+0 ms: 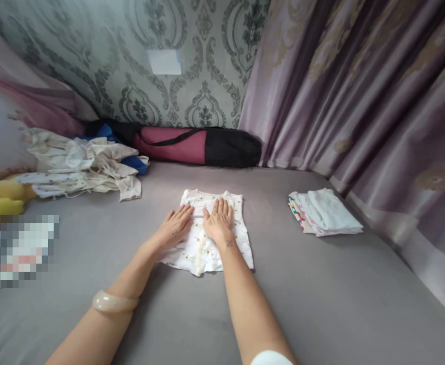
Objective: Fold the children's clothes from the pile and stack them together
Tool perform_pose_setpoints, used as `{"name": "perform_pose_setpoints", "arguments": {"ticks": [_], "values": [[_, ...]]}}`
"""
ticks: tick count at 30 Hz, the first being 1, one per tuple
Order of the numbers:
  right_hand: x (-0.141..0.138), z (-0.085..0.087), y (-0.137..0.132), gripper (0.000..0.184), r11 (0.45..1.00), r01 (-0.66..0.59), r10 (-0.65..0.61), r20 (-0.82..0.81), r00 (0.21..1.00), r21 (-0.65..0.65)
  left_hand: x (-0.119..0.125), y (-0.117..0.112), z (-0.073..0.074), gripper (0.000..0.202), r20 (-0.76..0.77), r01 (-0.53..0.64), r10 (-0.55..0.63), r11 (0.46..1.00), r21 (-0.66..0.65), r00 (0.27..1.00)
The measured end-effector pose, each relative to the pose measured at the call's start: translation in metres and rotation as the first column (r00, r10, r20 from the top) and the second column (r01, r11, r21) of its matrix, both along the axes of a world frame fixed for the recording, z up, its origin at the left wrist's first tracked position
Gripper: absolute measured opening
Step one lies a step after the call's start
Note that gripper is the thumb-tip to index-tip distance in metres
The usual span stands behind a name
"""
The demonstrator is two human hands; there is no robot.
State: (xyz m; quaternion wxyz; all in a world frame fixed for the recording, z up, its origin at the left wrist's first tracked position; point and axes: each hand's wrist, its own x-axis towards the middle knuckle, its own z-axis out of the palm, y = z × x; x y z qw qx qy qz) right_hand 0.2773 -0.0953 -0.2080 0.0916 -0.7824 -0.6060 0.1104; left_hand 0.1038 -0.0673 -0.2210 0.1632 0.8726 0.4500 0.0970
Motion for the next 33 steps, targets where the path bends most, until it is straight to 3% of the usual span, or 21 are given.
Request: {"name": "perform_pose_setpoints", "arguments": {"ticks": [9, 14, 16, 19, 21, 23, 28, 33], "values": [[0.001, 0.002, 0.001, 0.072, 0.981, 0.188, -0.184, 0.061, 0.981, -0.055, 0.005, -0.004, 0.013, 0.054, -0.105, -0.039, 0.032, 0.997, -0.061, 0.994], [0.007, 0.015, 0.002, 0.072, 0.972, 0.213, -0.206, 0.078, 0.975, -0.101, 0.005, -0.005, 0.015, 0.048, -0.012, -0.033, 0.033, 0.999, -0.028, 0.999], [0.008, 0.025, 0.008, 0.067, 0.979, 0.188, -0.178, 0.110, 0.978, -0.084, 0.003, -0.004, 0.015, 0.043, 0.074, -0.025, 0.024, 1.000, 0.015, 0.997], [0.002, 0.042, 0.027, 0.049, 0.996, 0.055, -0.064, 0.127, 0.990, 0.073, 0.003, -0.004, 0.015, 0.035, 0.172, -0.060, 0.045, 0.994, 0.086, 0.984], [-0.008, 0.049, 0.046, 0.042, 0.987, -0.058, 0.049, 0.063, 0.997, 0.148, 0.002, -0.003, 0.015, 0.033, 0.200, -0.096, 0.072, 0.989, 0.112, 0.977], [-0.020, 0.051, 0.067, 0.040, 0.981, -0.139, 0.143, -0.017, 0.990, 0.139, 0.001, -0.001, 0.014, 0.032, 0.199, -0.117, 0.094, 0.987, 0.109, 0.976], [-0.041, 0.040, 0.107, 0.034, 0.984, -0.133, 0.145, -0.103, 0.984, 0.116, -0.003, 0.003, 0.010, 0.032, 0.171, -0.170, 0.152, 0.981, 0.095, 0.973], [-0.040, 0.018, 0.125, 0.028, 0.986, -0.058, 0.100, -0.272, 0.957, 0.158, -0.004, 0.003, 0.013, 0.032, 0.152, -0.197, 0.198, 0.980, -0.021, 0.968]]}}
